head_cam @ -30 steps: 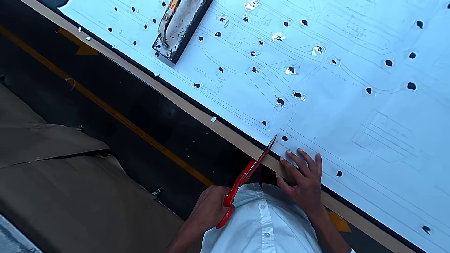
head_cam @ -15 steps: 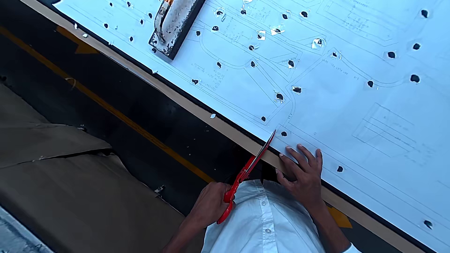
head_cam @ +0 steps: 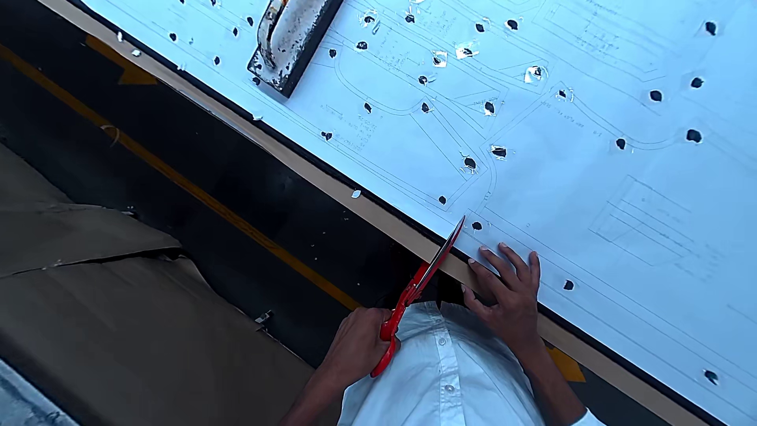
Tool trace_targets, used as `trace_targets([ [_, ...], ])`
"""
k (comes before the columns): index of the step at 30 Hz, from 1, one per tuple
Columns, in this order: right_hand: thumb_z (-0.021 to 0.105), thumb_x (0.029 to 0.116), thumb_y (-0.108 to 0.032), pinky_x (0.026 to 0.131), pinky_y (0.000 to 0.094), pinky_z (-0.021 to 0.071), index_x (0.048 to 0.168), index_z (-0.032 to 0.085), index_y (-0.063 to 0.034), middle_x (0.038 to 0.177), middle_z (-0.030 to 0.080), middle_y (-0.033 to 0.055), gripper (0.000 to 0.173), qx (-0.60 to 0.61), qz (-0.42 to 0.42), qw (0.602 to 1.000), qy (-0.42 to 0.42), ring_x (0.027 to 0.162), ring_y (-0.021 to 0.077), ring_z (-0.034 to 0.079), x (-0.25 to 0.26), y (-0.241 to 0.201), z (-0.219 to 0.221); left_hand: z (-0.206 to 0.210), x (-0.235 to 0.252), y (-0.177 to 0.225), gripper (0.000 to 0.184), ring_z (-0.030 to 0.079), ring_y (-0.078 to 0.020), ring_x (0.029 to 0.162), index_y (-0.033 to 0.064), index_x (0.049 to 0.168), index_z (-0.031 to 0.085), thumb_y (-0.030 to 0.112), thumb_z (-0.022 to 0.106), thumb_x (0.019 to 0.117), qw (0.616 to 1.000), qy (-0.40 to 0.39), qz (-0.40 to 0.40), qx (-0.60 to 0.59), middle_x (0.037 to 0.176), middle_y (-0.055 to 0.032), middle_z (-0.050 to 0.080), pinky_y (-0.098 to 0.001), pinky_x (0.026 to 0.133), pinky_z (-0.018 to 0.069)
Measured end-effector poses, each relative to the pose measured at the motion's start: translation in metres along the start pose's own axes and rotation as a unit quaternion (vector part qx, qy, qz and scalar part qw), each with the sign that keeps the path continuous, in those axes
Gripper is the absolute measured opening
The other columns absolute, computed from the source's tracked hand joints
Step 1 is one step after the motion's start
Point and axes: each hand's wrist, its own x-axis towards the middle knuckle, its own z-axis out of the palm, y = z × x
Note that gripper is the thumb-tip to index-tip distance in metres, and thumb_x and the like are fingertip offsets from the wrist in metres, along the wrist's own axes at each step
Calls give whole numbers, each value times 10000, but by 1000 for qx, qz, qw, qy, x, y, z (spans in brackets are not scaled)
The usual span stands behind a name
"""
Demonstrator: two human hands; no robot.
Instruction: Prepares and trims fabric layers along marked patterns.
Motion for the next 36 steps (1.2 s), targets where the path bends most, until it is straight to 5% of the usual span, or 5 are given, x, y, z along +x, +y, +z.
trace_targets([
  [15, 676, 909, -446, 1191, 709, 131, 1186, 780, -212, 1391, 650, 38, 377, -3, -2, 1000, -3, 1429, 346, 455, 0, 0, -1, 2, 1, -1, 232, 722, -201, 920, 57, 1053, 756, 219, 650, 925, 999, 14, 13, -27, 984, -66, 767, -437, 875, 549],
  [21, 676, 907, -450, 1188, 715, 133, 1175, 784, -215, 1384, 654, 40, 372, 0, -1, 1000, -1, 1424, 351, 460, 0, 1, 0, 4, 4, 3, 293, 715, -197, 1020, 84, 1135, 746, 267, 652, 926, 1000, 5, 0, -27, 1089, -41, 765, -460, 935, 541],
  [36, 676, 910, -443, 1190, 708, 140, 1178, 783, -209, 1384, 655, 42, 371, 0, -3, 1000, -4, 1422, 346, 464, 1, 0, -1, -3, 2, 11, 196, 716, -230, 966, 93, 1032, 748, 243, 662, 938, 1000, 20, -16, 17, 998, -52, 762, -483, 885, 545],
])
